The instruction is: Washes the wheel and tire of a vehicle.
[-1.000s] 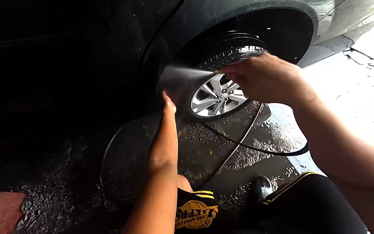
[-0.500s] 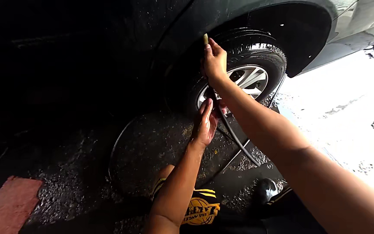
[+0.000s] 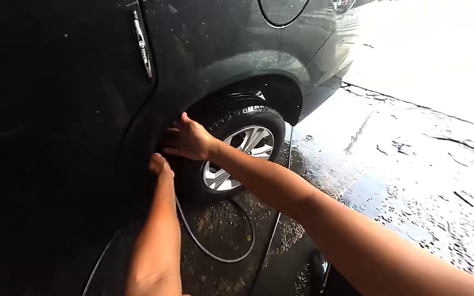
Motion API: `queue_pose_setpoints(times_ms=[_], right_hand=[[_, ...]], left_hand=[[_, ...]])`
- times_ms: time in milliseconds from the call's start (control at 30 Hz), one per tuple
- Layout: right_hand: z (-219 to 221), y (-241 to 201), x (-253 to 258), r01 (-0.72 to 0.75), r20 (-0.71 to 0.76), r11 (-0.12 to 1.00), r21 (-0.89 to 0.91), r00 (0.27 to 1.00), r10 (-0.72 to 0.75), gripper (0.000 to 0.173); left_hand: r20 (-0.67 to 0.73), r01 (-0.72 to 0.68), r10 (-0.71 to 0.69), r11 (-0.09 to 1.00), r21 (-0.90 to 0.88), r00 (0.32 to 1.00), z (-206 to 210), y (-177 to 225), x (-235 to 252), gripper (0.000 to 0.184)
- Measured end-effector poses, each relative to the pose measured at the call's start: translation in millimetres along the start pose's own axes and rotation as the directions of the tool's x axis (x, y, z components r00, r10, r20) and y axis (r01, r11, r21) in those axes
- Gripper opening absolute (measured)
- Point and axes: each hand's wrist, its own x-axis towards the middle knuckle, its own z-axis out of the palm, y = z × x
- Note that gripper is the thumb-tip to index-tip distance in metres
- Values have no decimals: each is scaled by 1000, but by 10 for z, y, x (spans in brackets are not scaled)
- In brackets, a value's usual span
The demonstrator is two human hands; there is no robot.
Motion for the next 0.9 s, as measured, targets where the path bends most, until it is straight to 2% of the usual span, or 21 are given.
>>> queue_pose_setpoints(times_ms=[67,100,133,167,200,233,267,300,333,367,433,467,500,567,633,667,733,800,833,900], right_hand=[[-192,-10,-555,-27,81,966,-259,995,50,72],[-380,28,-905,-63,122,915,-398,985,121,68],[-623,73,-1288,-122,150,811,-572,957,250,63],[-845,108,-1666,-202,97,617,-760,904,416,55],[-1038,133,-1986,-255,-15,326,-910,808,589,46],[-1181,165,-2224,-261,-198,-23,-965,671,714,40],[-1246,182,-2377,-203,-384,-327,-923,556,737,38],[-1259,167,-2454,-169,-510,-498,-850,495,703,40],[-1243,99,-2468,-165,-533,-531,-831,507,677,42],[-1208,1,-2444,-171,-460,-454,-874,591,663,42],[-1148,-111,-2332,-133,-190,-143,-981,825,532,48],[-1145,-112,-2263,-84,-87,-27,-996,897,434,49],[-1153,-108,-2211,-39,-27,27,-999,931,365,50],[-1130,-136,-2191,-32,-41,-29,-999,921,387,50],[-1087,-156,-2247,-92,-148,-131,-987,840,521,50],[-1092,-163,-2278,-117,-198,-172,-978,779,595,50],[-1142,-173,-2312,-143,-266,-232,-962,677,687,51],[-1176,-174,-2320,-151,-292,-260,-954,672,681,51],[-1187,-169,-2310,-153,-290,-259,-954,693,660,52],[-1198,-155,-2270,-155,-274,-241,-958,738,616,52]], left_hand=[[54,47,-42,995,-88,998,-38,-82,189,35],[93,53,-41,990,-133,995,-51,-102,245,32],[107,33,-19,990,-134,994,-41,-91,270,30],[108,-13,22,996,-86,994,-25,-59,276,31],[118,-74,74,997,-5,990,-18,-30,262,36],[152,-132,121,989,62,981,-20,15,230,44],[185,-185,158,973,140,970,-18,88,203,49],[210,-231,183,945,232,961,-9,186,179,52],[210,-261,199,909,325,957,14,302,126,53],[197,-287,223,870,402,955,58,420,46,54],[169,-377,338,820,430,926,185,597,-103,54],[152,-401,371,827,394,916,247,647,-139,56],[156,-421,391,829,369,907,284,689,-174,56],[203,-488,444,793,365,873,313,731,-187,53],[203,-521,481,800,296,853,312,689,-114,56],[194,-494,455,822,283,869,287,647,-71,56],[209,-370,311,853,368,927,164,588,-32,55],[241,-351,264,802,482,934,57,548,-52,54],[243,-386,301,758,526,922,51,537,-60,53],[223,-433,372,735,522,901,86,543,-96,52]])
